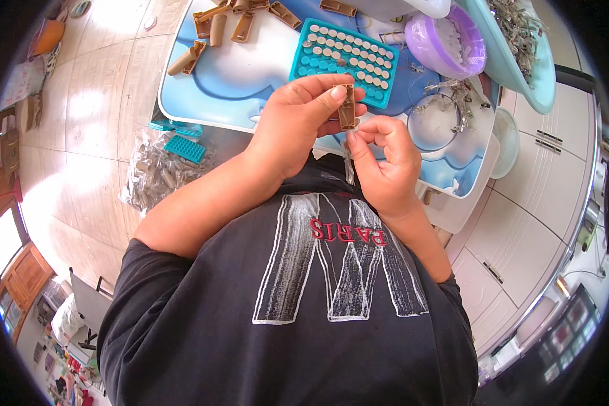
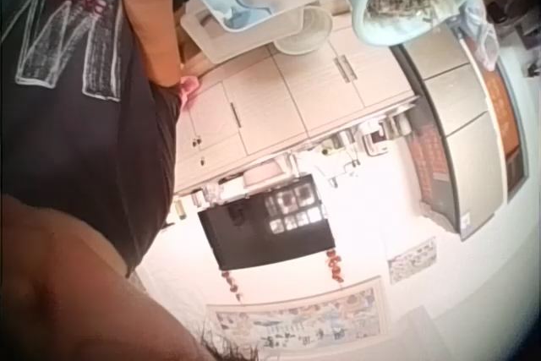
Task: The person assembles small plastic components by hand, inserting rubber stoppers into plastic tubes at a workstation.
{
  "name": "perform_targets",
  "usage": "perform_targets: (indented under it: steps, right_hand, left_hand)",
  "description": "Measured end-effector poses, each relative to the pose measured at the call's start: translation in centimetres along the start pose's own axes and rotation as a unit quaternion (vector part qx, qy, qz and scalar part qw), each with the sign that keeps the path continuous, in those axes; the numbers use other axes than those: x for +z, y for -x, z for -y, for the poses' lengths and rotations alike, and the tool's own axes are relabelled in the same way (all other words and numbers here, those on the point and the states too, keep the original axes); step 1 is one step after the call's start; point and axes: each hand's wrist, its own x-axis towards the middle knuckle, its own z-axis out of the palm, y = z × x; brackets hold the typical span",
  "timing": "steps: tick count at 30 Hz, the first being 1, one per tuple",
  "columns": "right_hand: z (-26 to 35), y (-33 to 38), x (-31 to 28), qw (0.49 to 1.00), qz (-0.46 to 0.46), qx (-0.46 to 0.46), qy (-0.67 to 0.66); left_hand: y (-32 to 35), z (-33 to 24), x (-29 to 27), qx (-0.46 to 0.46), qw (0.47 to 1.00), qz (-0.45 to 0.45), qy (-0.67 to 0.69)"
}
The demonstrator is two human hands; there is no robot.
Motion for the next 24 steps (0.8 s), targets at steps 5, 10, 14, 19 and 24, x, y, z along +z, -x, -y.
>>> perform_targets:
  steps: [5,10,14,19,24]
  right_hand:
    - [0.4,-0.8,-0.3,0.999,0.023,-0.047,0.014]
    - [0.2,-1.0,-0.5,0.985,0.058,-0.110,0.122]
    - [0.7,-1.4,-0.5,0.978,0.075,-0.115,0.154]
    - [1.0,-1.8,-0.7,0.988,0.017,-0.110,0.107]
    - [0.3,-1.8,-0.7,0.983,0.033,-0.139,0.112]
  left_hand:
    - [0.0,-0.3,0.2,-0.018,0.999,-0.011,-0.031]
    - [0.1,-0.1,0.3,0.001,0.999,-0.007,-0.040]
    - [-0.1,0.5,-0.3,0.004,0.999,-0.008,-0.047]
    - [-0.1,0.3,-0.4,0.017,0.998,0.005,-0.053]
    - [0.0,0.1,-0.6,0.018,0.999,0.011,-0.042]
